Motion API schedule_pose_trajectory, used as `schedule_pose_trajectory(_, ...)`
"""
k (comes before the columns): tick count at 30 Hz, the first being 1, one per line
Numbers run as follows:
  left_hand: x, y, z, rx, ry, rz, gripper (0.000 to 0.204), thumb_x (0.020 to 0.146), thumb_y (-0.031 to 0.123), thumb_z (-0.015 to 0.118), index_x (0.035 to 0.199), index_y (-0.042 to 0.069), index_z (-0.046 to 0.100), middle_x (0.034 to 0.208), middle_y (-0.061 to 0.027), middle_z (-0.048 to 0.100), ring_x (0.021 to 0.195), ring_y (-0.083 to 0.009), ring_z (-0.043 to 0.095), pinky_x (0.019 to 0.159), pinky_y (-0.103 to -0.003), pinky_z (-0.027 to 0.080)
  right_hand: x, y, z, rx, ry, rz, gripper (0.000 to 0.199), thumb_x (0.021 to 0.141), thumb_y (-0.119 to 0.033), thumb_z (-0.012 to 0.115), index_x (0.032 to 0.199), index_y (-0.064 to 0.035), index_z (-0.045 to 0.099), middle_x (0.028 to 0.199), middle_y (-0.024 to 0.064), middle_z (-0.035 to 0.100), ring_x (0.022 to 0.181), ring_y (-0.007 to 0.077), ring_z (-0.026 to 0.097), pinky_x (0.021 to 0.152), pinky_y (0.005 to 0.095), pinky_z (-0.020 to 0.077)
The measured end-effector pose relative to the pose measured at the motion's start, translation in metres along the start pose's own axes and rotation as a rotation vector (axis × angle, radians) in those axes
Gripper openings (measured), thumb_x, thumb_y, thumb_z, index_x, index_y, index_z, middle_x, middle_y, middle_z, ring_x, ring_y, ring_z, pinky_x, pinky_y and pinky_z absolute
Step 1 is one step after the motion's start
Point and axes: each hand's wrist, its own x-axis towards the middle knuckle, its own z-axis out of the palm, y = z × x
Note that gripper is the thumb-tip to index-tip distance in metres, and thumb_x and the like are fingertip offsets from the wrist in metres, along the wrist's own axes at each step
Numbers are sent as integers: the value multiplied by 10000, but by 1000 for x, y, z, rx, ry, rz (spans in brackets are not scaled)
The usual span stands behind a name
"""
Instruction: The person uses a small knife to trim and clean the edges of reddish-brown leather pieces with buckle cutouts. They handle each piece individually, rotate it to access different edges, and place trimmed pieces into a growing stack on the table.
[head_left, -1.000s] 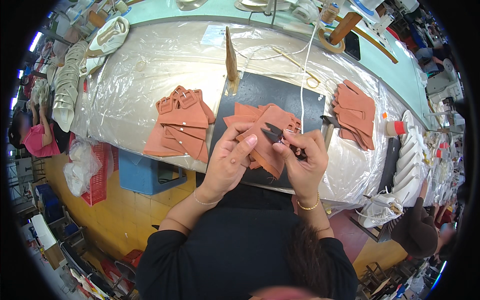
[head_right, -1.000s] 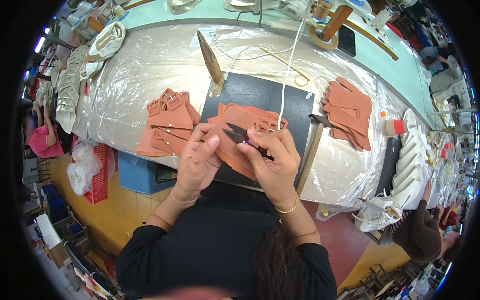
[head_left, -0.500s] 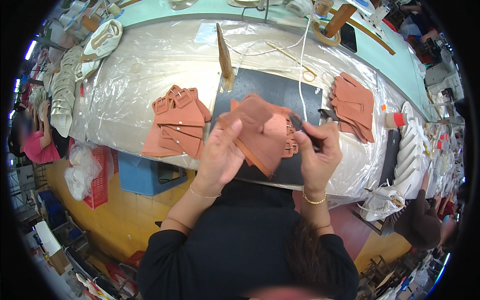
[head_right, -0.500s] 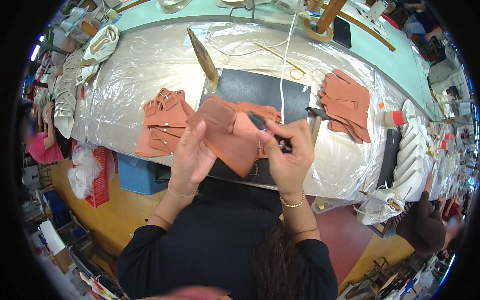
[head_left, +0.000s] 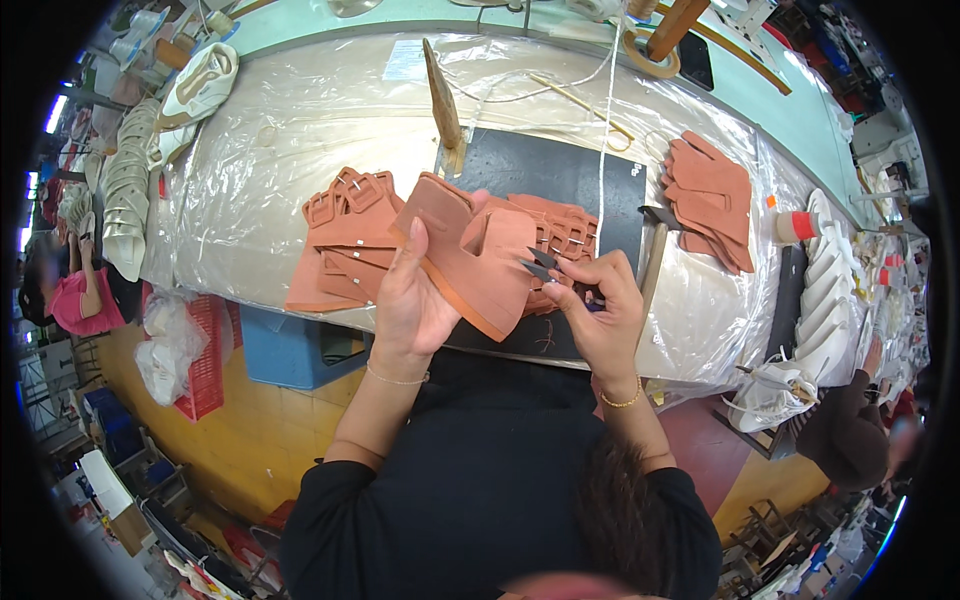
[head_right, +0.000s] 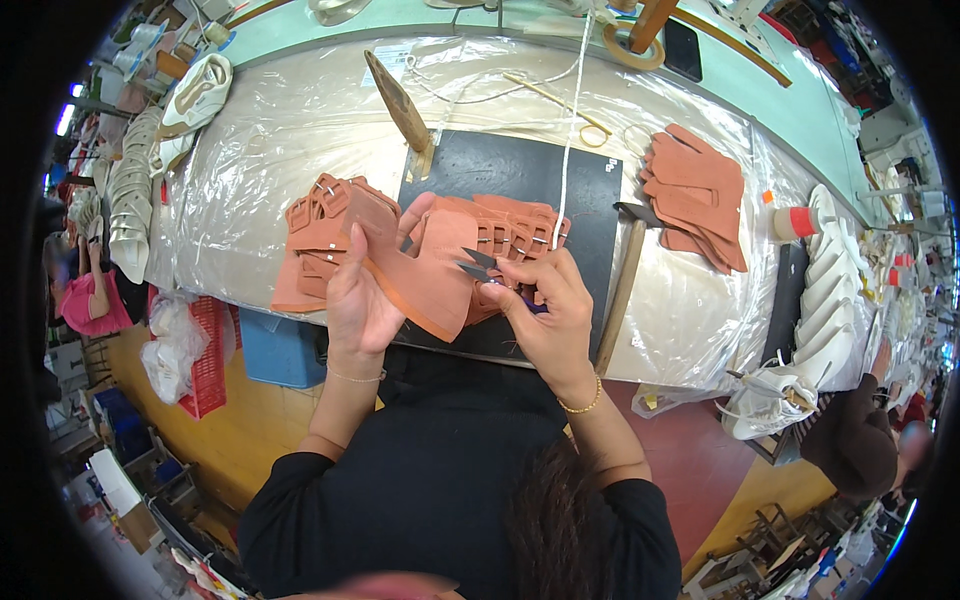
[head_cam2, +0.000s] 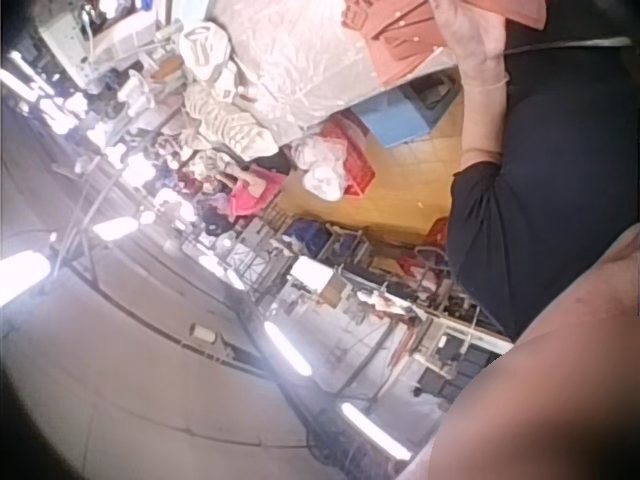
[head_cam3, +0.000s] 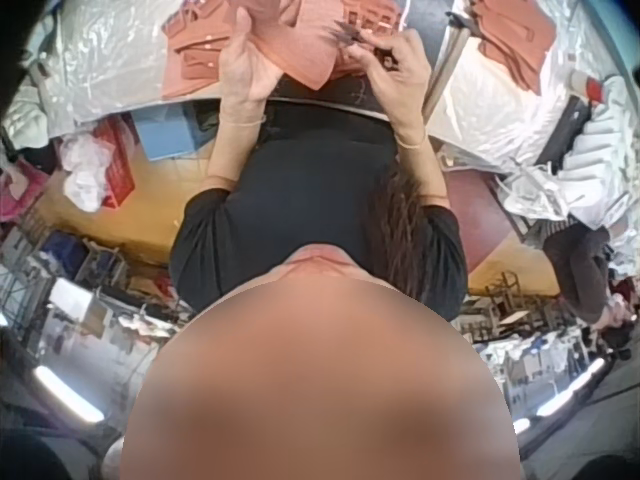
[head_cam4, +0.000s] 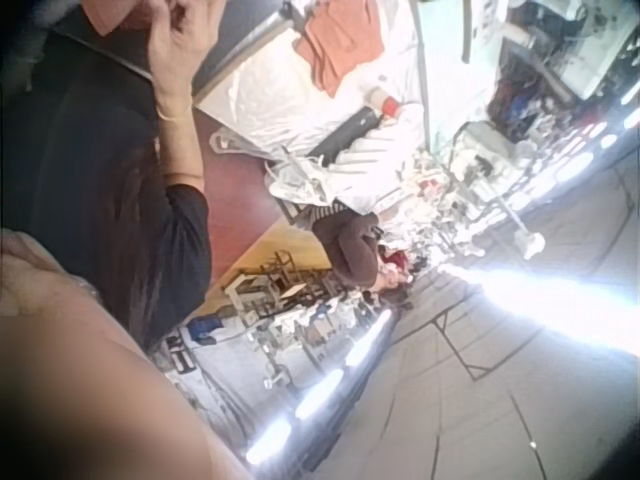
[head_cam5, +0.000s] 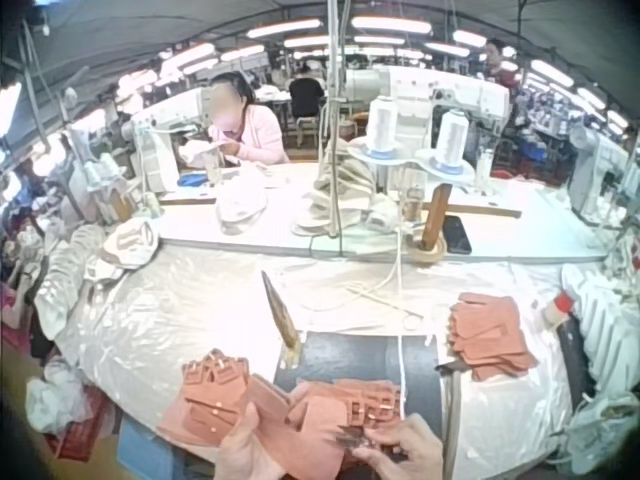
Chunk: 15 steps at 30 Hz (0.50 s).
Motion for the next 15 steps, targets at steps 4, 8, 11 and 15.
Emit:
schedule_pose_trajectory(4,-3,1,7,32,-66,-28,575,983,325,503,1440,53,284,1506,-263,249,1379,-347,311,1102,-527,345,2,-8,1,-33,-24,-38,227,739,-45,794,938,-7,692,828,36,570,700,92,505,597,217,383)
schedule_pose_trajectory(8,-7,0,13,159,-92,-9,617,947,217,560,1450,39,249,1476,-300,279,1346,-362,365,1072,-516,398,5,-15,-1,-39,-9,-74,231,721,-48,804,922,-7,699,810,47,595,709,122,552,599,242,422)
schedule_pose_trajectory(11,-7,0,16,188,-101,-4,612,933,152,554,1443,16,245,1444,-315,320,1332,-367,386,1057,-506,423,7,-17,-3,-67,-8,-122,223,701,-33,808,898,-6,708,805,67,625,703,158,614,600,267,483)
schedule_pose_trajectory(15,-9,0,20,161,-71,-38,602,926,128,551,1431,-8,252,1424,-315,345,1328,-366,391,1054,-504,428,10,-18,-6,-89,-42,-155,212,700,-28,804,886,-7,705,794,78,626,703,180,641,612,278,503)
